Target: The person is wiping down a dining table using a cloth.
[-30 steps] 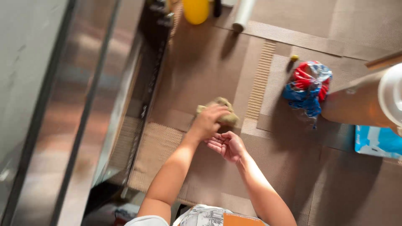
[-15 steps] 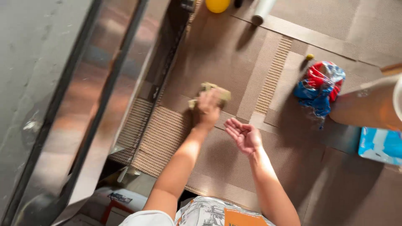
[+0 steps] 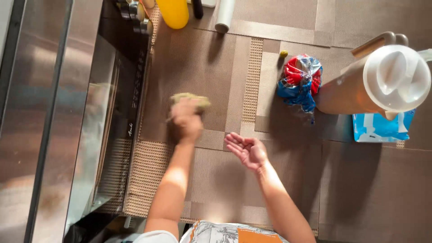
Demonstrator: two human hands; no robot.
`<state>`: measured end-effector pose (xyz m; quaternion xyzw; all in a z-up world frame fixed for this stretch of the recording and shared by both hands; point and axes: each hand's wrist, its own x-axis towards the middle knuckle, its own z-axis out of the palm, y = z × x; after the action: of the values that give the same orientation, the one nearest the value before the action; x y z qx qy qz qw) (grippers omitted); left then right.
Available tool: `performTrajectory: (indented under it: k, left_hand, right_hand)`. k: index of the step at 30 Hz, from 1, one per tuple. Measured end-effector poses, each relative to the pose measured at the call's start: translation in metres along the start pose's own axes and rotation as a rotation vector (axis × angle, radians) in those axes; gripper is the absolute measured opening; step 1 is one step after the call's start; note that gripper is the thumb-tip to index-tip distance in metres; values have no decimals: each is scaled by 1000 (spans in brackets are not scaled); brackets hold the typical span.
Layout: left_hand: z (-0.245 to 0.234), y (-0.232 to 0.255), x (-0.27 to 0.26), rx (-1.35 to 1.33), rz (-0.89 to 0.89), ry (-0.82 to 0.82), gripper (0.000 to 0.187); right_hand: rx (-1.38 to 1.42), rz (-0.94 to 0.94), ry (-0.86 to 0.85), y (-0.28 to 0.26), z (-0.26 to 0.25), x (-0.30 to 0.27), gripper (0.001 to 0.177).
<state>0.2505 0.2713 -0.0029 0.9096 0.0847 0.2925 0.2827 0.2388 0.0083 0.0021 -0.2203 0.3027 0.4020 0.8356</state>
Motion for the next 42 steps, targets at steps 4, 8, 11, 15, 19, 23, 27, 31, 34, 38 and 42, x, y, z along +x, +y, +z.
performTrajectory:
  k: [4, 8, 11, 15, 19, 23, 27, 31, 34, 38, 42]
  left_hand:
    - [-4, -38, -10, 230, -261, 68, 48]
    - [17, -27, -6, 164, -113, 17, 47]
    - [23, -6, 20, 100, -17, -187, 49]
    - [50, -28, 72, -21, 117, -288, 45]
    - [89, -69, 133, 23, 13, -188, 49]
    - [123, -57, 179, 200, -218, 68, 36]
    - [173, -18, 164, 103, -45, -81, 32]
    - [144, 45, 135, 100, 99, -190, 35]
    - [118, 52, 107, -36, 151, -260, 35]
    - [70, 52, 61, -124, 163, -366, 37]
    - [26, 64, 13, -161, 148, -415, 40]
  right_hand:
    - [4, 48, -40, 4, 27, 16, 57]
    - [-49, 38, -76, 2, 45, 51, 57]
    - [-56, 38, -91, -3, 59, 71, 57]
    - [-108, 12, -87, -20, 78, 90, 58]
    - [-147, -24, -70, -34, 92, 100, 58]
    - [-112, -57, -59, -45, 81, 106, 58]
    - [-8, -49, -9, -50, 65, 101, 56]
    - [66, -42, -11, -53, 47, 90, 56]
    - [70, -59, -38, -51, 41, 77, 58]
    - [120, -59, -51, -41, 26, 50, 55]
    - [201, -51, -84, -28, 3, 24, 52]
